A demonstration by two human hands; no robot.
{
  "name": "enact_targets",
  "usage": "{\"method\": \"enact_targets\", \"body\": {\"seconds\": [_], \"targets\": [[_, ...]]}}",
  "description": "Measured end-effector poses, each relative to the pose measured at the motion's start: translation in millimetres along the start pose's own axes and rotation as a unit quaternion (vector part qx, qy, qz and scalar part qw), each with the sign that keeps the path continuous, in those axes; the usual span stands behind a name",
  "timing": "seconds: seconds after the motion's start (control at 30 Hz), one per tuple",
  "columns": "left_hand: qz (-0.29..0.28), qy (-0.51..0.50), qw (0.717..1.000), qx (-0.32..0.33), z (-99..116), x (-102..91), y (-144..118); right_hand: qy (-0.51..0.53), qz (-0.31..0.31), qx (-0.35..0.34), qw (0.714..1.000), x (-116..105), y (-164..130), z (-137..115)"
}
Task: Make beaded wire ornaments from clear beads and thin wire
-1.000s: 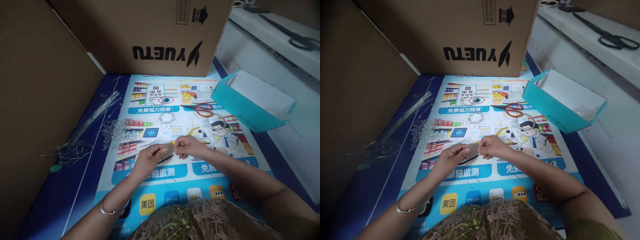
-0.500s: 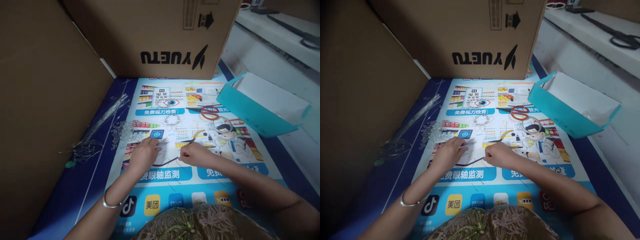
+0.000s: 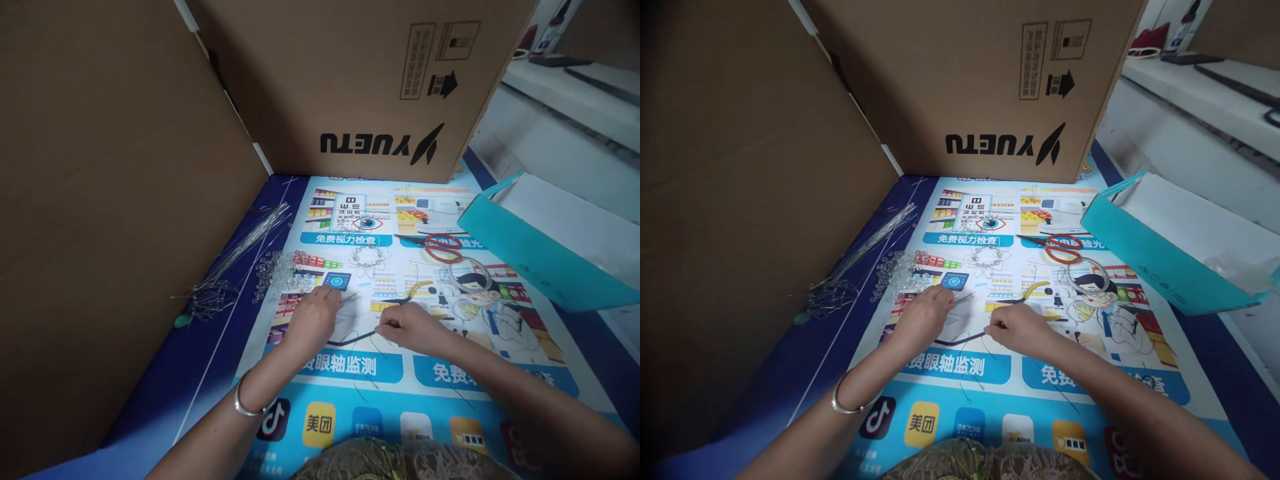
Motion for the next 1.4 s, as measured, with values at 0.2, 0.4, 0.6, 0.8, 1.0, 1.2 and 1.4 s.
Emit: {"method": "enact_targets", "body": {"seconds": [0.2, 0.4, 0.6, 0.8, 1.0, 1.2, 1.4], "targets": [[-0.006, 0.019, 0.999, 0.039, 12, -3.6, -5, -0.139, 0.208, -0.086, 0.964, -6, -5, -11], [0.0, 0.022, 0.998, 0.062, 20, -4.2, -6, -0.293, 0.235, -0.099, 0.922, 0, 3, -18], [-0.001, 0.005, 0.997, 0.078, 22, -5.1, -7, -0.303, 0.227, -0.1, 0.92, 4, 9, -9], [0.005, 0.002, 0.999, 0.045, 12, -9.2, -6, -0.299, 0.235, -0.088, 0.921, 0, 8, -3], [0.023, -0.031, 0.997, 0.066, 13, -16.9, -8, -0.298, 0.248, -0.081, 0.918, -5, 3, 0], [0.012, -0.069, 0.993, 0.098, 15, -17.3, -11, -0.274, 0.262, -0.086, 0.921, -7, 1, -1], [-0.015, -0.064, 0.994, 0.088, 9, -7.8, -8, -0.264, 0.253, -0.084, 0.927, -5, 3, -1]]}}
Point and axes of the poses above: each hand's wrist, its own y-axis towards the middle knuckle, its own x-axis out of the palm, z = x × y, the point moved 5 cm from there along y, towards the middle knuckle, and after that the axes turned 13 degrees about -z, right-handed, at the moved point
